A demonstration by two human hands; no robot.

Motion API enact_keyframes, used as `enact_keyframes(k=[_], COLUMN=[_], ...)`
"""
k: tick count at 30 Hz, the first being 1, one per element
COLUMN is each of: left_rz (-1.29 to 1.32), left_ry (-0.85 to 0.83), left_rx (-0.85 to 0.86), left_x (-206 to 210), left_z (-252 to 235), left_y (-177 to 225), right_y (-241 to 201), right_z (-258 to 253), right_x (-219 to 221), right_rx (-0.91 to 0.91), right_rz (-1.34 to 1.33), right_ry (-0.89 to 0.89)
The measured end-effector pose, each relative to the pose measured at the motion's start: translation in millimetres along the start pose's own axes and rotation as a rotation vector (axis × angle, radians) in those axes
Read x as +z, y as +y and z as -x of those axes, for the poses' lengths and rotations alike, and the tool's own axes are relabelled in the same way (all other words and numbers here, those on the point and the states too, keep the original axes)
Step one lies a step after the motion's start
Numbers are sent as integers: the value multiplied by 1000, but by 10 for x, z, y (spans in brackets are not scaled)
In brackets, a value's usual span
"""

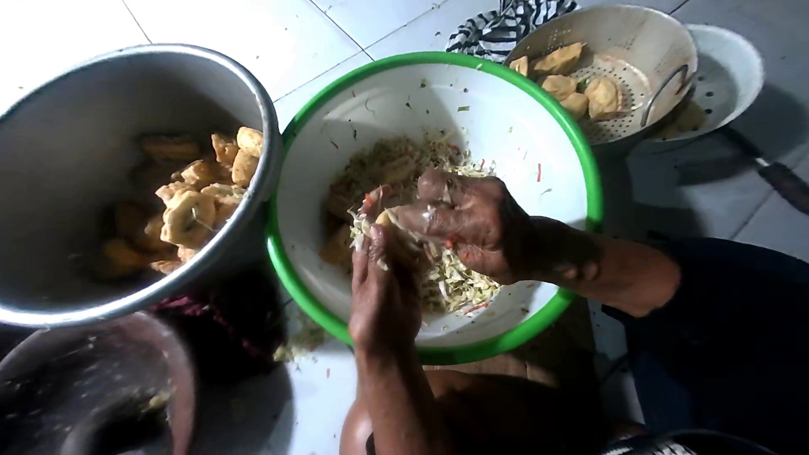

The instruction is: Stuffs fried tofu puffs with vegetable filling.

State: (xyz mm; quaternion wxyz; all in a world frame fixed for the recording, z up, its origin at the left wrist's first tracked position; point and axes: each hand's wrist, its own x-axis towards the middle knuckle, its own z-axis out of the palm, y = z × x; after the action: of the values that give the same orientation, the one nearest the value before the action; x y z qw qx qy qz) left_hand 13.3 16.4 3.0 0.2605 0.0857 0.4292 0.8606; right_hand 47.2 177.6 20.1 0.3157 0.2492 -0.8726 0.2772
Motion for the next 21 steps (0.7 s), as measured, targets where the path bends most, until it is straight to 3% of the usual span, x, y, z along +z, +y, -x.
enact_keyframes(k=[5,9,13,17,21], left_rz=[68,27,-43,-33,-72], left_ry=[-49,26,55,11,59], left_rx=[15,-3,20,46,58], left_x=[-21,30,79,60,83], left_z=[3,11,23,23,38], left_y=[-7,10,13,3,7], right_y=[-53,-76,-96,-96,-142], right_z=[16,-41,-94,-120,-109], right_x=[10,21,6,-66,-137], right_rx=[-79,83,273,449,475], right_rz=[72,-110,-121,-29,-18], right_ry=[-81,-4,57,-158,-365])
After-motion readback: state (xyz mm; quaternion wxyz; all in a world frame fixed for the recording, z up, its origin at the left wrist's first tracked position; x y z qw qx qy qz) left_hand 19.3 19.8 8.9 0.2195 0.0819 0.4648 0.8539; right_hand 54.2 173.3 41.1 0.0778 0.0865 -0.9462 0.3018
